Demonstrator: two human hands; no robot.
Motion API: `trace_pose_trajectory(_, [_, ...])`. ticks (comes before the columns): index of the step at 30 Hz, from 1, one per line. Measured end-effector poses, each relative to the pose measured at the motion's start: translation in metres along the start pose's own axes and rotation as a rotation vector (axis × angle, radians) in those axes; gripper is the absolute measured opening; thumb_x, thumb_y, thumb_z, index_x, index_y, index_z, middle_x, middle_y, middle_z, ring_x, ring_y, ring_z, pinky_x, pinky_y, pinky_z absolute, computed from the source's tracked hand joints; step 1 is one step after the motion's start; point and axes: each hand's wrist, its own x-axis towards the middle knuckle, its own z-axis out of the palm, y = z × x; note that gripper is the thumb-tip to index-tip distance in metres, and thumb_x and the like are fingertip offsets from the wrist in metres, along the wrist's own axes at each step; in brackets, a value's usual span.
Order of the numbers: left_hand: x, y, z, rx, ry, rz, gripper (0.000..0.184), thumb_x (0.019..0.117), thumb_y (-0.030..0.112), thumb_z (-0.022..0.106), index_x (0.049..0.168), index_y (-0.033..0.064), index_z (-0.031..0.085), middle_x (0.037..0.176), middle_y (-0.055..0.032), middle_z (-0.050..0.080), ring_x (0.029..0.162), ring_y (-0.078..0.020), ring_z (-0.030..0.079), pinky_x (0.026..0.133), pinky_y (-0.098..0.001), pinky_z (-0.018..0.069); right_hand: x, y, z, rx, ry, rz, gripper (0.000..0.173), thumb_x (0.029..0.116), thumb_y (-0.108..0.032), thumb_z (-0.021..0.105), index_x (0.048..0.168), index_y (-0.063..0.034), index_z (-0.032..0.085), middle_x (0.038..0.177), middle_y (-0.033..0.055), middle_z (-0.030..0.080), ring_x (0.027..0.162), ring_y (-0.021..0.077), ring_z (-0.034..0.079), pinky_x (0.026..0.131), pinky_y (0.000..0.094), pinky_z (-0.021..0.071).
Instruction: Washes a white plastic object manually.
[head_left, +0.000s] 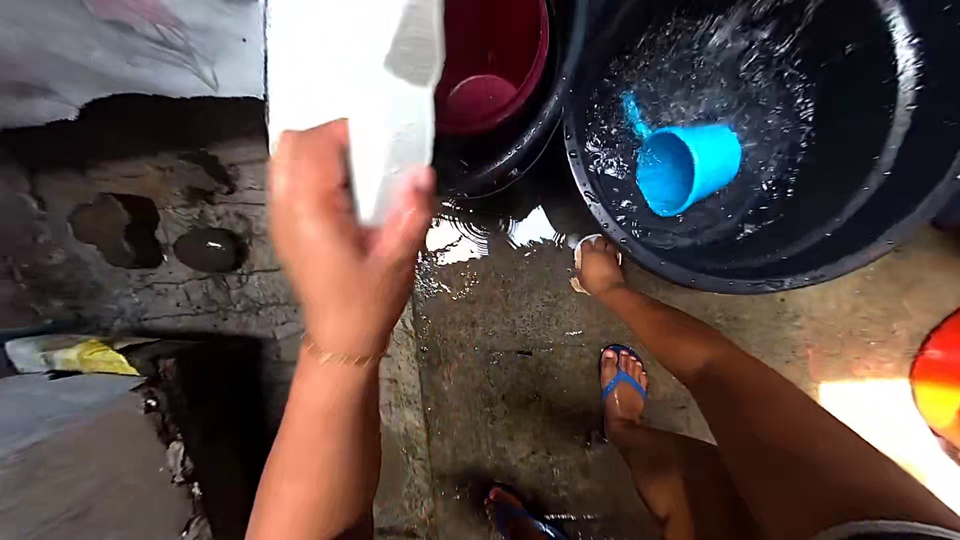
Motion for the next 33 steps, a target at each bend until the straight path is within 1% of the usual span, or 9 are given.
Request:
trace_pose_trajectory(6, [-0.120, -0.053, -0.094, -0.449, 0.558, 0.025, 0.033, 0.0881, 0.027, 0.074, 0.115, 0.0127, 0.061, 0.104, 0.0082, 0.070, 0.097, -0.0084, 0.069, 0.088, -0.0298, 0.0577, 0.013, 0.013, 0.013, 0.046, -0.001, -0.081, 0.061, 0.0845, -0.005, 0.076, 0.138, 0.0104, 0.050, 0.143, 0.0372, 0.046, 0.135, 0.0529, 0.046, 0.108, 0.0666, 0.0425])
trace_pose_trajectory(10, [-0.196, -0.087, -0.113, -0.681, 0.616, -0.186, 0.027, 0.0935, 0.040, 0.067, 0.114, 0.0229, 0.064, 0.104, 0.0084, 0.072, 0.099, -0.0072, 0.069, 0.087, -0.0295, 0.0590, 0.024, 0.028, -0.008, 0.111, -0.117, -0.202, 0.063, 0.0921, -0.028, 0.076, 0.139, 0.0074, 0.053, 0.138, 0.0340, 0.056, 0.133, 0.0477, 0.052, 0.113, 0.0640, 0.0388])
trace_pose_trajectory(13, [-0.220, -0.100, -0.086, -0.968, 0.631, -0.461, 0.042, 0.0878, 0.052, 0.072, 0.117, 0.0228, 0.065, 0.103, 0.0044, 0.075, 0.095, -0.0096, 0.072, 0.082, -0.0327, 0.0625, 0.034, 0.037, -0.019, 0.302, -0.176, -0.247, 0.062, 0.0955, -0.027, 0.074, 0.142, 0.0082, 0.051, 0.141, 0.0351, 0.053, 0.136, 0.0462, 0.050, 0.115, 0.0610, 0.0370])
trace_pose_trajectory(17, [-0.231, -0.131, -0.013, -1.305, 0.625, -0.752, 0.043, 0.0983, 0.039, 0.057, 0.130, 0.0102, 0.051, 0.102, -0.0093, 0.073, 0.087, -0.0203, 0.074, 0.071, -0.0388, 0.0640, 0.009, 0.020, -0.035, 0.590, -0.075, -0.086, 0.056, 0.1032, -0.012, 0.057, 0.152, 0.0063, 0.037, 0.150, 0.0332, 0.044, 0.139, 0.0425, 0.046, 0.114, 0.0580, 0.0379])
trace_pose_trajectory(20, [-0.235, -0.144, 0.048, -1.484, 0.551, -0.872, 0.052, 0.0987, 0.043, 0.059, 0.133, 0.0056, 0.048, 0.106, -0.0147, 0.071, 0.089, -0.0249, 0.073, 0.073, -0.0408, 0.0634, -0.021, 0.004, -0.044, 0.574, 0.078, -0.105, 0.049, 0.1036, -0.013, 0.049, 0.149, 0.0035, 0.043, 0.145, 0.0303, 0.051, 0.135, 0.0393, 0.052, 0.112, 0.0569, 0.0413])
trace_pose_trajectory(25, [-0.248, -0.149, 0.125, -1.595, 0.377, -0.983, 0.042, 0.1095, 0.033, 0.036, 0.137, 0.0020, 0.042, 0.111, -0.0157, 0.069, 0.094, -0.0236, 0.072, 0.079, -0.0384, 0.0623, -0.081, -0.052, -0.063, 0.675, 0.070, -0.406, 0.034, 0.0980, -0.002, 0.051, 0.130, 0.0054, 0.061, 0.120, 0.0246, 0.066, 0.108, 0.0273, 0.067, 0.095, 0.0481, 0.0537])
trace_pose_trajectory(29, [-0.253, -0.153, 0.147, -1.548, 0.120, -1.009, 0.048, 0.1091, 0.025, 0.030, 0.156, 0.0121, 0.025, 0.119, -0.0133, 0.067, 0.097, -0.0223, 0.071, 0.079, -0.0377, 0.0621, -0.103, -0.101, -0.019, 0.710, -0.111, -0.860, 0.027, 0.0890, -0.001, 0.059, 0.112, 0.0057, 0.070, 0.123, 0.0188, 0.065, 0.111, 0.0217, 0.065, 0.094, 0.0393, 0.0573])
trace_pose_trajectory(31, [-0.244, -0.156, 0.148, -1.368, 0.070, -1.067, 0.041, 0.1085, 0.026, 0.027, 0.142, 0.0077, 0.039, 0.111, -0.0116, 0.069, 0.093, -0.0201, 0.071, 0.077, -0.0376, 0.0616, -0.112, -0.120, 0.024, 0.502, -0.200, -0.980, 0.035, 0.0893, -0.014, 0.067, 0.121, -0.0021, 0.073, 0.135, 0.0194, 0.062, 0.131, 0.0324, 0.055, 0.109, 0.0509, 0.0466])
trace_pose_trajectory(33, [-0.233, -0.164, 0.154, -1.059, 0.054, -1.091, 0.053, 0.1134, 0.037, 0.022, 0.150, 0.0032, 0.041, 0.133, -0.0165, 0.062, 0.115, -0.0215, 0.065, 0.096, -0.0406, 0.0555, -0.115, -0.132, 0.063, 0.196, -0.244, -1.025, 0.055, 0.0984, -0.039, 0.060, 0.147, -0.0145, 0.058, 0.159, 0.0181, 0.044, 0.153, 0.0413, 0.029, 0.122, 0.0676, 0.0212])
